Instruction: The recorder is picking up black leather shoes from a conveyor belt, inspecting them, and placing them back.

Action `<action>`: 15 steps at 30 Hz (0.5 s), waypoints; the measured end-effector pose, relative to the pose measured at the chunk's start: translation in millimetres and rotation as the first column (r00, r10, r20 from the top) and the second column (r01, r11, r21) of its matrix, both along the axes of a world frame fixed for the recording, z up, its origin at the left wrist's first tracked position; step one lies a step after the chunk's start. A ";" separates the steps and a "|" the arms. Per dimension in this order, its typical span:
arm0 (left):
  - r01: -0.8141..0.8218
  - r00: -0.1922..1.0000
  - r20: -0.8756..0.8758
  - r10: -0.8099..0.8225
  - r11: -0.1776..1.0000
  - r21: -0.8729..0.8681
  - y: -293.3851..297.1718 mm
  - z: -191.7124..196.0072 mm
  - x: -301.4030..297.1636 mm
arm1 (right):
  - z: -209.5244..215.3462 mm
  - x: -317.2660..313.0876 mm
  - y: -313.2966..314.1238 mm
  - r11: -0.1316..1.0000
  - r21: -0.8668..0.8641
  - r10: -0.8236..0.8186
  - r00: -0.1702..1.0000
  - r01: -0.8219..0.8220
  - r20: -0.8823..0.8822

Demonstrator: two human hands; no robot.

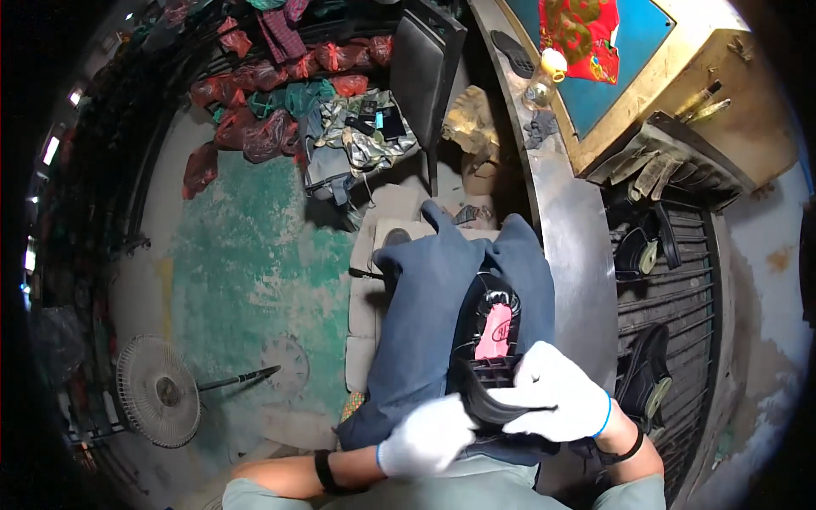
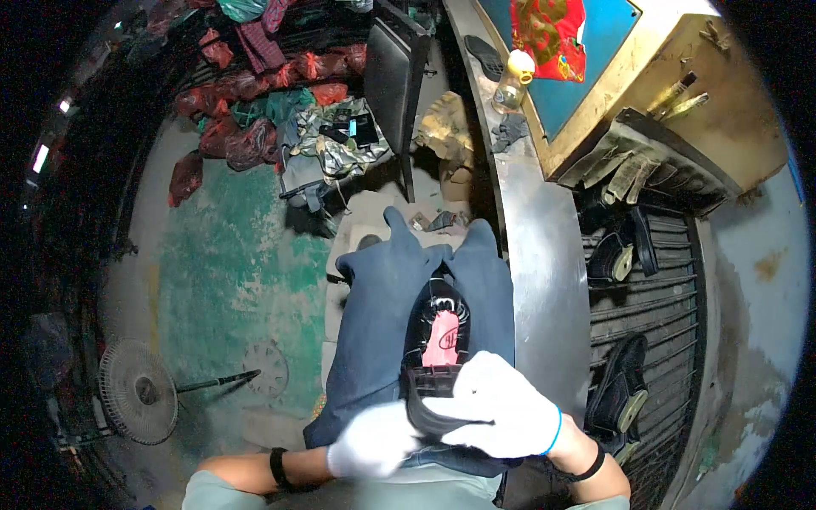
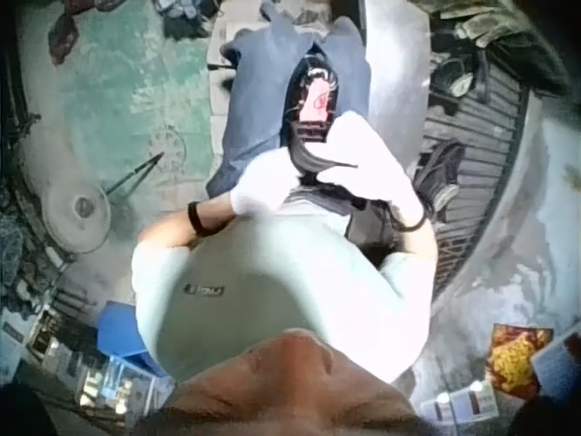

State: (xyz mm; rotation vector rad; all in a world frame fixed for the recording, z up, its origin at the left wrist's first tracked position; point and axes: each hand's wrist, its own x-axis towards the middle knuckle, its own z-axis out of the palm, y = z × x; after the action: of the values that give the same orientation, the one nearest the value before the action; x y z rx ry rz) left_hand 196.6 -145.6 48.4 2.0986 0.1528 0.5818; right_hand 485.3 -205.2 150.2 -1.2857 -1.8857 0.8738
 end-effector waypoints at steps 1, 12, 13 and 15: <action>-0.122 0.992 -0.008 0.122 0.992 0.008 14.5 14.7 3.9 | -5.0 4.0 -0.2 1.000 -0.026 -0.014 0.998 0.013 -0.061; -0.407 0.907 -0.191 0.375 0.897 -0.172 94.0 67.8 65.7 | -35.4 -22.6 9.9 0.730 -0.512 -0.680 0.555 0.452 -0.480; -0.420 0.902 -0.197 0.385 0.887 -0.192 96.5 66.6 70.1 | -37.0 -26.6 14.1 0.662 -0.556 -0.741 0.547 0.502 -0.389; -0.469 0.870 -0.273 0.411 0.860 -0.200 107.2 66.3 80.6 | -37.2 -26.1 23.2 0.563 -0.582 -0.820 0.483 0.587 -0.307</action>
State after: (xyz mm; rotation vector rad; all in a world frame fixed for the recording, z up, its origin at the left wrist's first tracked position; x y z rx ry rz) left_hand 277.2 -38.4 114.7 1.8658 0.8195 0.5568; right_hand 459.2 -182.0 113.0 -1.6495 -0.5536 1.0170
